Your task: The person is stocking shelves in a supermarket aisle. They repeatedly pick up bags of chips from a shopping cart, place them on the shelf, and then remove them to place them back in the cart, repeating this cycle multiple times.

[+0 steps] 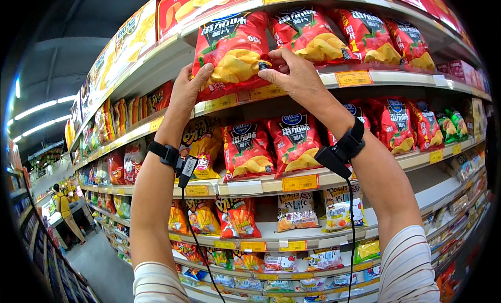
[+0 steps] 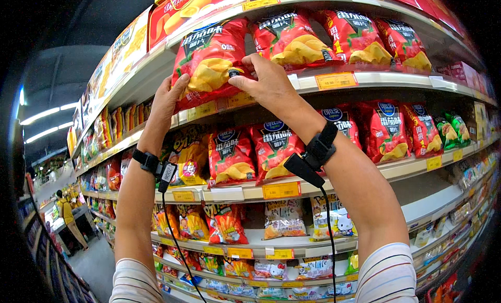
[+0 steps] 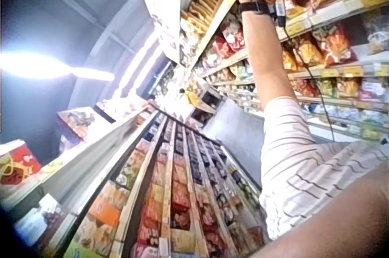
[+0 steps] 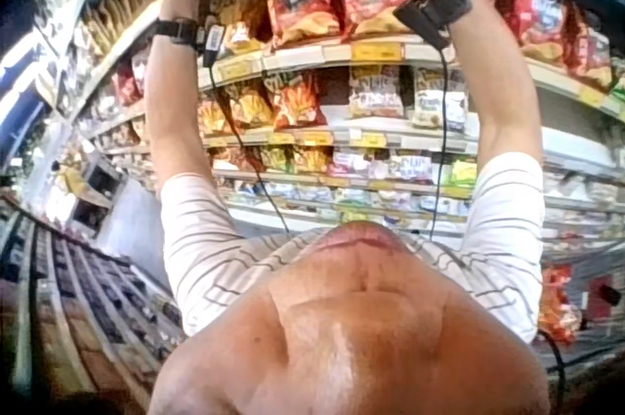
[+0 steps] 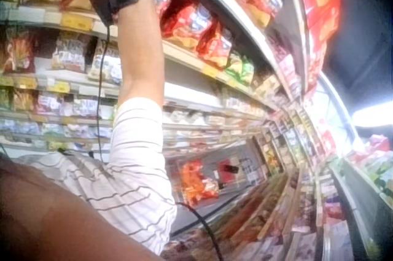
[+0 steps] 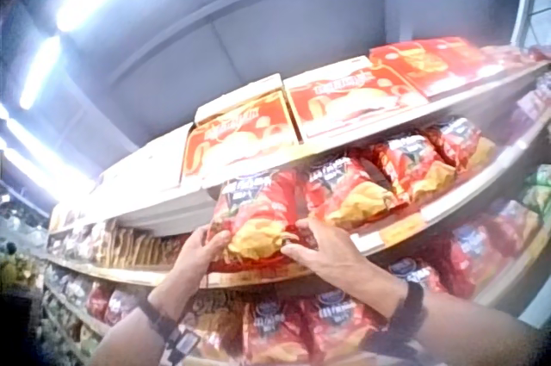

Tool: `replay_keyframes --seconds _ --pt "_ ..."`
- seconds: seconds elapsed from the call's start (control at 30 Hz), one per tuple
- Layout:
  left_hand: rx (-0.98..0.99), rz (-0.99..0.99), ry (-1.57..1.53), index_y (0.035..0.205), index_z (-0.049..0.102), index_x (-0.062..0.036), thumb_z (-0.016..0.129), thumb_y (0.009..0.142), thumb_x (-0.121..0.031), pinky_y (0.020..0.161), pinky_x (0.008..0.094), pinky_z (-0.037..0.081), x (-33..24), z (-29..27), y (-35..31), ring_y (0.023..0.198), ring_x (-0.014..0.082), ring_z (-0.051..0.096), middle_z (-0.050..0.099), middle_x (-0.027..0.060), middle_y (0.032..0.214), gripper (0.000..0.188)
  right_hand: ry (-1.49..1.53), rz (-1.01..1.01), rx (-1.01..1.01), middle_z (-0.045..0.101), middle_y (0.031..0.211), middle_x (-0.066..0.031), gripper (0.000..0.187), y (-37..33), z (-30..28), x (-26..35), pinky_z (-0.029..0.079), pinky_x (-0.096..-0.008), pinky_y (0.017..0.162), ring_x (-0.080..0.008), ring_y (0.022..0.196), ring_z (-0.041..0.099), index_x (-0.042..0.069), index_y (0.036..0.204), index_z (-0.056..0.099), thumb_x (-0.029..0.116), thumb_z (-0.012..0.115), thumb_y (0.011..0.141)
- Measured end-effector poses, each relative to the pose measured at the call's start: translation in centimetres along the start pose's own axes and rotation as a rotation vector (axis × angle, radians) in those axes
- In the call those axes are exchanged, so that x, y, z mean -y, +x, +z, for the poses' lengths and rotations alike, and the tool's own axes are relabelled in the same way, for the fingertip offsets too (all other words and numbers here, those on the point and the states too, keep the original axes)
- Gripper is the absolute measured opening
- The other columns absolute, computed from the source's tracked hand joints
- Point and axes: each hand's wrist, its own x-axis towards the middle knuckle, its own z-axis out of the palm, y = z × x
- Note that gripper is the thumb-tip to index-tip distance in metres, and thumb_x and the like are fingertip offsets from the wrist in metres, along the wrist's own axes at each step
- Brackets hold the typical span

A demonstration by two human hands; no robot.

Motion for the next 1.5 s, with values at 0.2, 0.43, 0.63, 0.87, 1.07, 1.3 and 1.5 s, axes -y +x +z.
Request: replay_keyframes --seconds 0.2,0.43,0.63,0.87,1.07,1.3,1.5 --pt "-0.035 0.119 0.029 0.136 0.049 0.0101 0.078 0.086 -0.051 0.096 0.0291 0.048 2.5 -0.8 2.3 0.109 0.0174 0.062 0.064 0.0172 0.122 0.085 -0.071 -0.079 -0.072 0.070 0.099 -0.0210 0.041 0.9 1.2 -0.6 0.052 -0.0419 0.079 -0.0341 0.090 0.068 -0.003 0.108 0.060 0.029 0.076 0.087" --pt "-0.153 0.288 0.215 0.143 0.043 0.0031 0.071 0.094 -0.047 0.092 0.0293 0.050 4.3 0.4 3.2 0.109 0.0170 0.061 0.062 0.0136 0.123 0.076 -0.223 -0.219 -0.114 0.065 0.096 -0.0184 0.030 1.3 1.8 -2.0 0.050 -0.0433 0.081 -0.0364 0.095 0.063 0.001 0.100 0.057 0.021 0.074 0.085" --pt "-0.157 0.378 0.190 0.151 0.037 -0.0062 0.071 0.095 -0.039 0.096 0.0334 0.052 4.2 0.5 2.1 0.116 0.0213 0.059 0.052 0.0192 0.136 0.073 -0.311 -0.270 -0.111 0.064 0.095 -0.0171 0.026 1.6 2.2 -2.6 0.050 -0.0454 0.081 -0.0371 0.094 0.063 0.002 0.100 0.056 0.018 0.072 0.086" --pt "-0.105 0.524 0.251 0.150 0.039 -0.0064 0.065 0.100 -0.033 0.100 0.0333 0.050 6.2 0.1 3.2 0.124 0.0214 0.054 0.052 0.0183 0.139 0.062 -0.449 -0.282 -0.136 0.062 0.095 -0.0153 0.021 2.0 2.6 -3.2 0.051 -0.0473 0.080 -0.0373 0.093 0.063 0.006 0.099 0.058 0.016 0.071 0.086" --pt "-0.175 0.538 0.323 0.145 0.046 -0.0038 0.070 0.097 -0.027 0.103 0.0372 0.046 7.0 0.6 3.5 0.125 0.0277 0.053 0.054 0.0172 0.138 0.059 -0.661 -0.355 -0.200 0.060 0.090 -0.0135 0.021 1.7 3.0 -2.8 0.052 -0.0459 0.080 -0.0344 0.091 0.063 0.009 0.100 0.063 0.016 0.072 0.083" --pt "-0.196 0.536 0.436 0.147 0.045 -0.0049 0.068 0.098 -0.028 0.102 0.0361 0.047 7.0 0.6 3.9 0.122 0.0242 0.055 0.059 0.0161 0.132 0.059 -0.779 -0.404 -0.217 0.062 0.088 -0.0098 0.016 2.1 3.3 -2.8 0.054 -0.0442 0.076 -0.0324 0.088 0.065 0.012 0.098 0.067 0.015 0.071 0.083" --pt "-0.265 0.669 0.649 0.142 0.050 -0.0100 0.070 0.095 -0.030 0.097 0.0411 0.048 7.1 0.4 4.1 0.118 0.0363 0.057 0.058 0.0198 0.128 0.055 -0.838 -0.372 -0.163 0.064 0.087 -0.0093 0.013 2.2 3.6 -3.7 0.055 -0.0445 0.074 -0.0325 0.086 0.067 0.013 0.099 0.068 0.018 0.067 0.087"
